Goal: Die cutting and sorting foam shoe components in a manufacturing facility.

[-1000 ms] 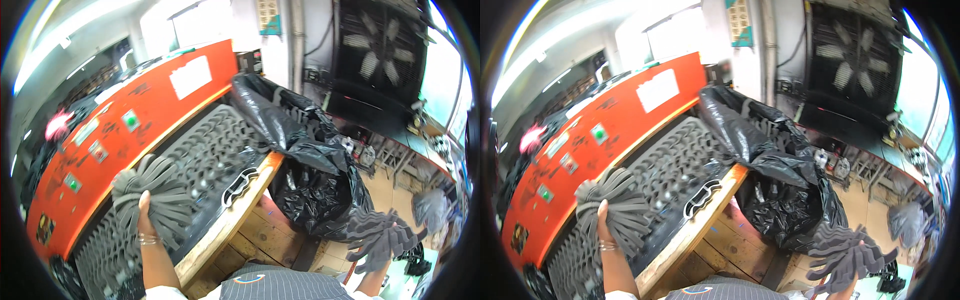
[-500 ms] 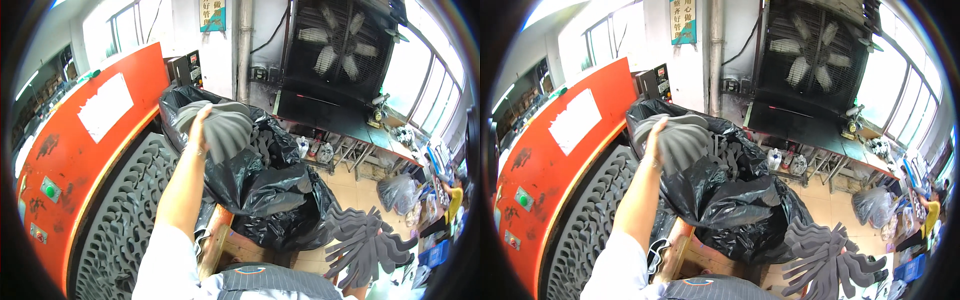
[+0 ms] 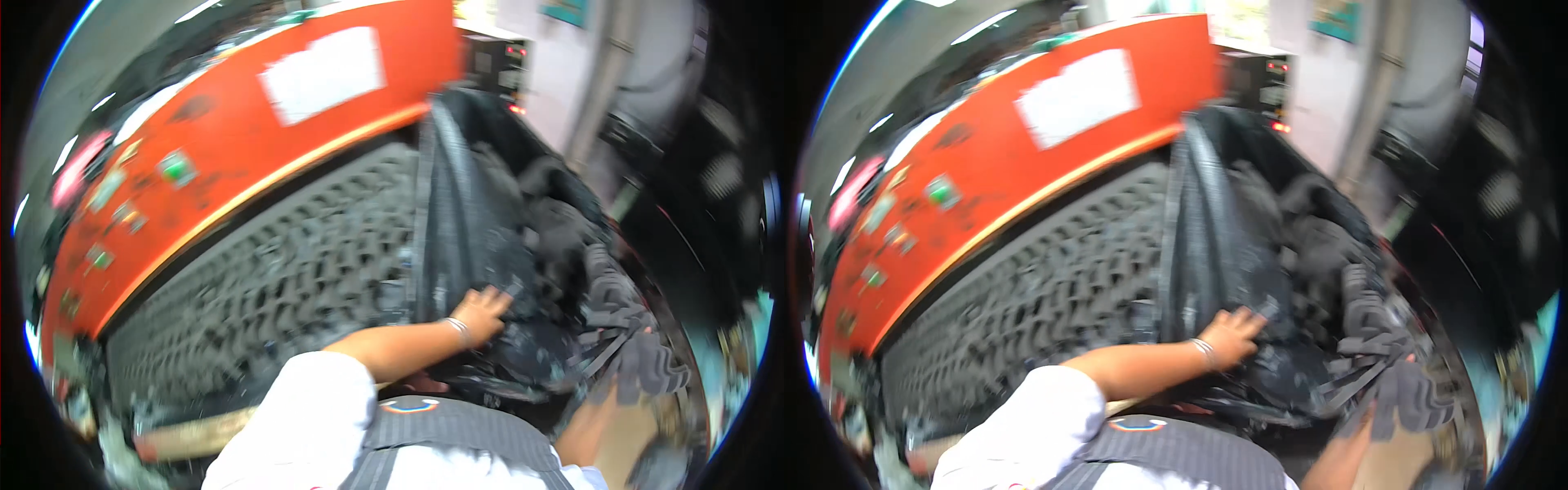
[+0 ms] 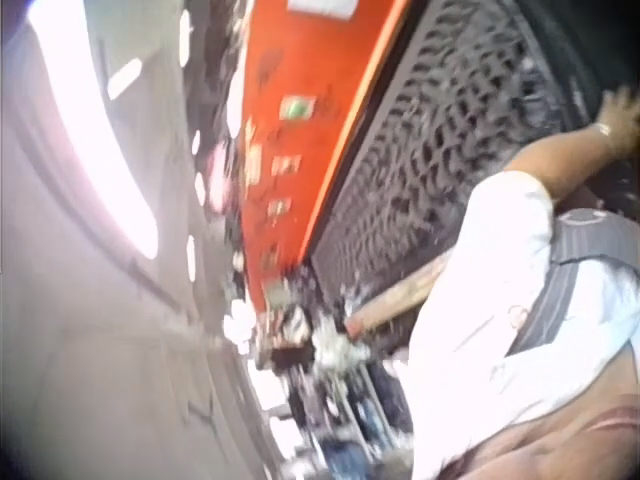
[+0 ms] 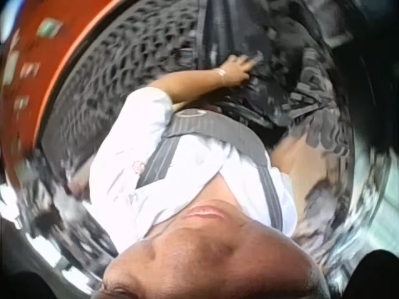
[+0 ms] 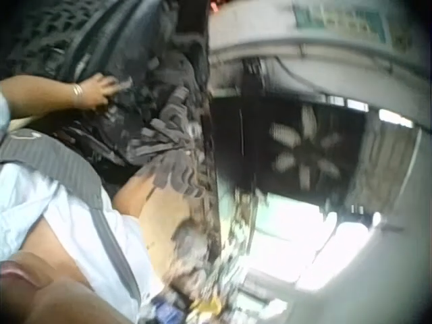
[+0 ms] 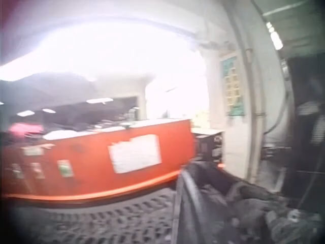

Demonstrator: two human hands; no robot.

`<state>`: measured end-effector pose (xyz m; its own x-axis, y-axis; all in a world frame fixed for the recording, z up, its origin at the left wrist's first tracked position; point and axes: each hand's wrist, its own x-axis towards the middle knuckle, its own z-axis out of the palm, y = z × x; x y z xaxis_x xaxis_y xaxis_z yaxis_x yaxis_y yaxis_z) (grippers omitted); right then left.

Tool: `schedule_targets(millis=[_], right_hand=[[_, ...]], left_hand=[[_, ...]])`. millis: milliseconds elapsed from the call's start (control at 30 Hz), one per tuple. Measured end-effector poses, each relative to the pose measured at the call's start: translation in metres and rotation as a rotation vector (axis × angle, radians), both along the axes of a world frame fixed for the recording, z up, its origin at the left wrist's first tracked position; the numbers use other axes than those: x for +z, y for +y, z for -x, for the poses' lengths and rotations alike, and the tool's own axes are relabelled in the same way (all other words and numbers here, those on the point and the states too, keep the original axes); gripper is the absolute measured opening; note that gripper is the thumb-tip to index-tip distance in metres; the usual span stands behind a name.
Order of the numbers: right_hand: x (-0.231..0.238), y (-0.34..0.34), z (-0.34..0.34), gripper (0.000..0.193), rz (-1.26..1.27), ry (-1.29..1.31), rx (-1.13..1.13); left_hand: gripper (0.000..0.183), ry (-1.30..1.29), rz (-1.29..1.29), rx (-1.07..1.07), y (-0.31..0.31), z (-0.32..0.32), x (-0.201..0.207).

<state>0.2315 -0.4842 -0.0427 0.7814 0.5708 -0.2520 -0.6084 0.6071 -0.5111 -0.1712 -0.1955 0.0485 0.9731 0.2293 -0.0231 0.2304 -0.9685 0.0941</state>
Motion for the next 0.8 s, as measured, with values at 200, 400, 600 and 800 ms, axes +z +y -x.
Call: schedule_targets(millis=[200,400,600,800], right_hand=[[-0.033,0.22,0.014,0.065,0.385,0.216,0.369],[-0.072,0.254,-0.011,0.07,0.714,-0.116,-0.092],[0.038,0.264,-0.022,0.042,0.805,-0.828,-0.381],[0.144,0.283,0.141,0.039,0.086,-0.933,0.058]], left_hand=[[0.018,-0.275,0.355,0.159,-0.062,0.022,-0.021],[0.019,-0.767,0.699,0.797,-0.133,0.159,0.022],[0.018,-1.205,0.518,1.591,-0.184,0.352,0.028],[0.015,-1.825,0.648,1.585,-0.178,0.521,0.029]])
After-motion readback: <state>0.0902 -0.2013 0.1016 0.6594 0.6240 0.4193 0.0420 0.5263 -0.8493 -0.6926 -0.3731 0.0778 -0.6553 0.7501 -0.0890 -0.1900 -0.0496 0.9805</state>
